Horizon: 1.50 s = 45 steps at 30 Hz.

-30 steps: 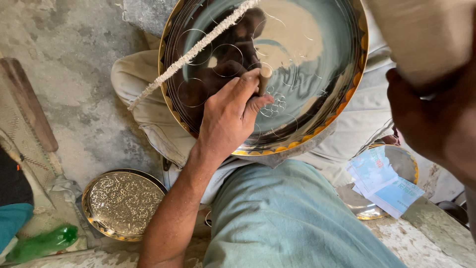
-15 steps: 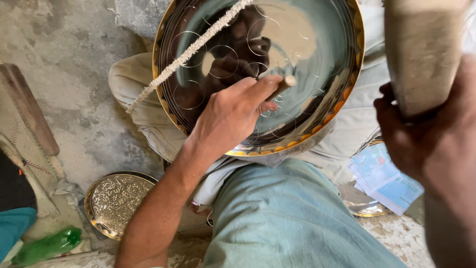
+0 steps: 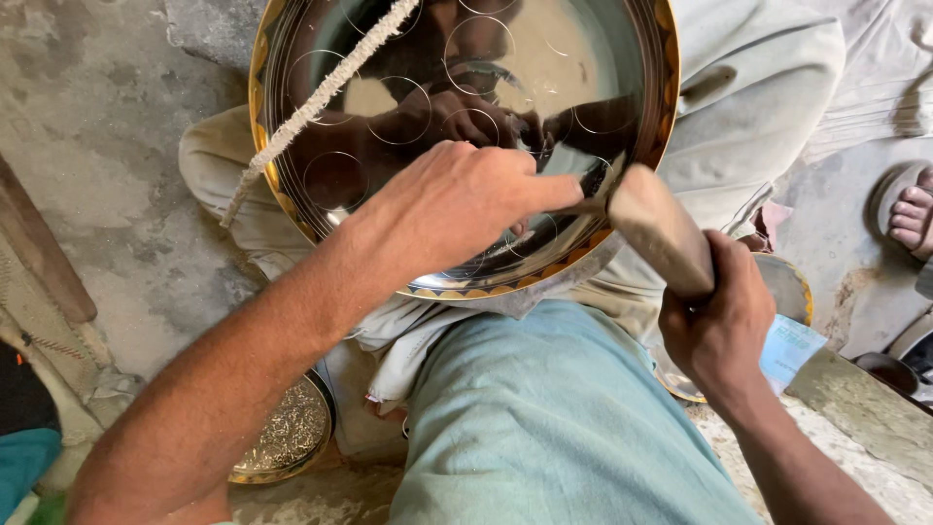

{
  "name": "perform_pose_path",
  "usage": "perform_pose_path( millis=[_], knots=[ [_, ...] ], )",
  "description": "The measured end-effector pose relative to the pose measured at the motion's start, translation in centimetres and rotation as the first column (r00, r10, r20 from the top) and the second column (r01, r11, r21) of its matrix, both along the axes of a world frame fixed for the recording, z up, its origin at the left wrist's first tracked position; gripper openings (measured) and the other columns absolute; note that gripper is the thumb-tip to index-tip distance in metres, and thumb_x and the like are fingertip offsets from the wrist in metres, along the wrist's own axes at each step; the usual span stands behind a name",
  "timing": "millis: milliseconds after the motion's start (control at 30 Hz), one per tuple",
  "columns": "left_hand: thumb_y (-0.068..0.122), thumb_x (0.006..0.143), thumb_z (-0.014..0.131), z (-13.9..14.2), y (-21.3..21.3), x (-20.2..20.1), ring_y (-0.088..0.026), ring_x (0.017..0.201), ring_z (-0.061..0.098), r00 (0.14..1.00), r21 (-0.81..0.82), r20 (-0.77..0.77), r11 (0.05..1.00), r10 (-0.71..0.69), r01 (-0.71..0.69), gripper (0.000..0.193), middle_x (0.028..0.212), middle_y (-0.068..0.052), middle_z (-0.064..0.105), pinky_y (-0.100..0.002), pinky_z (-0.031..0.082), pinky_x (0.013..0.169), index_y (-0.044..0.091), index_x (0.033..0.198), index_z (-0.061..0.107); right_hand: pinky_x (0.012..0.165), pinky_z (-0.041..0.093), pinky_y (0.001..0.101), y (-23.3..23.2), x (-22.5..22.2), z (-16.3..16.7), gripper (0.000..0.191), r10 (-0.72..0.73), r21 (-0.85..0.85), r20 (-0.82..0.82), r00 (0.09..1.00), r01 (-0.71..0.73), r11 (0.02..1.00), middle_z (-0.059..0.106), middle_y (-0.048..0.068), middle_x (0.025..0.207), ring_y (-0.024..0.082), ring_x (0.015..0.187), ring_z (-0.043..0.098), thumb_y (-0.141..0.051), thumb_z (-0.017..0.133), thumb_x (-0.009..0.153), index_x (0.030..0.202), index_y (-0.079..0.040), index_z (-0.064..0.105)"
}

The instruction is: The person sits on the floor and uses a wooden mallet and a small cylindrical tool to hammer circular indentations into a large metal tray. They repeatedly strike the tool against the tray surface to create a pattern of small dimples.

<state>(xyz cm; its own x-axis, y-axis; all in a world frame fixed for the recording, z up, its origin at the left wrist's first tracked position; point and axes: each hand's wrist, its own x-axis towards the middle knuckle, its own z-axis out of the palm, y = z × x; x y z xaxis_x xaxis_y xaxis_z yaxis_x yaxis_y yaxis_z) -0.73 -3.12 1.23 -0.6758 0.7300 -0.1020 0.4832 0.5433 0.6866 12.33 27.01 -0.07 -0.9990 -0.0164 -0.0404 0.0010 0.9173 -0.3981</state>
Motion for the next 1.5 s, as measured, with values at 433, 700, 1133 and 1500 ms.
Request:
perform_pose_path(
  millis=[433,700,1133,1500],
  knots=[
    [0.004,0.097,0.069,-1.8,-1.5,3.7,-0.027,0.083,0.075,0.911,0.306,-0.038,0.872,0.411,-0.381,0.035,0.096,-0.013,0.070,-0.035,0.064,0.069,0.007,0.130,0.058,0.073,0.054,0.0343,-3.0,-8.8,6.8,0.040,0.020,-0.337,0.053,0.998,-0.001,0.941,0.067,0.018,0.106,0.027,0.089,0.062,0.001,0.066,0.094,0.132,-0.003,0.056],
    [0.017,0.099,0.073,-2.8,-0.3,7.4,-0.030,0.087,0.071,0.648,0.400,0.022,0.587,0.762,-0.704,0.031,0.099,-0.010,0.068,-0.040,0.058,0.073,0.007,0.124,0.058,0.081,0.055,0.0385,-7.4,-13.8,11.6,0.041,0.466,0.145,-0.045,0.884,-0.456,0.878,0.066,0.014,0.104,0.030,0.092,0.068,-0.001,0.073,0.091,0.128,-0.002,0.055],
    [0.021,0.106,0.069,-4.6,1.9,10.7,-0.031,0.085,0.068,0.374,0.394,0.024,0.335,0.927,-0.856,0.023,0.097,-0.013,0.065,-0.042,0.055,0.072,0.001,0.113,0.060,0.070,0.054,0.0405,-15.7,-15.5,17.3,0.040,0.737,0.642,0.152,0.659,-0.633,0.433,0.070,0.010,0.095,0.026,0.077,0.067,-0.017,0.079,0.084,0.121,-0.011,0.067],
    [0.020,0.104,0.071,-4.1,0.8,9.0,-0.028,0.095,0.072,0.477,0.474,0.044,0.402,0.878,-0.784,0.025,0.107,-0.014,0.068,-0.038,0.058,0.078,-0.001,0.113,0.060,0.076,0.054,0.0424,-12.1,-16.0,16.5,0.056,0.707,0.499,0.066,0.704,-0.637,0.588,0.067,0.017,0.097,0.035,0.088,0.065,0.003,0.076,0.067,0.122,-0.005,0.067]
  ],
)
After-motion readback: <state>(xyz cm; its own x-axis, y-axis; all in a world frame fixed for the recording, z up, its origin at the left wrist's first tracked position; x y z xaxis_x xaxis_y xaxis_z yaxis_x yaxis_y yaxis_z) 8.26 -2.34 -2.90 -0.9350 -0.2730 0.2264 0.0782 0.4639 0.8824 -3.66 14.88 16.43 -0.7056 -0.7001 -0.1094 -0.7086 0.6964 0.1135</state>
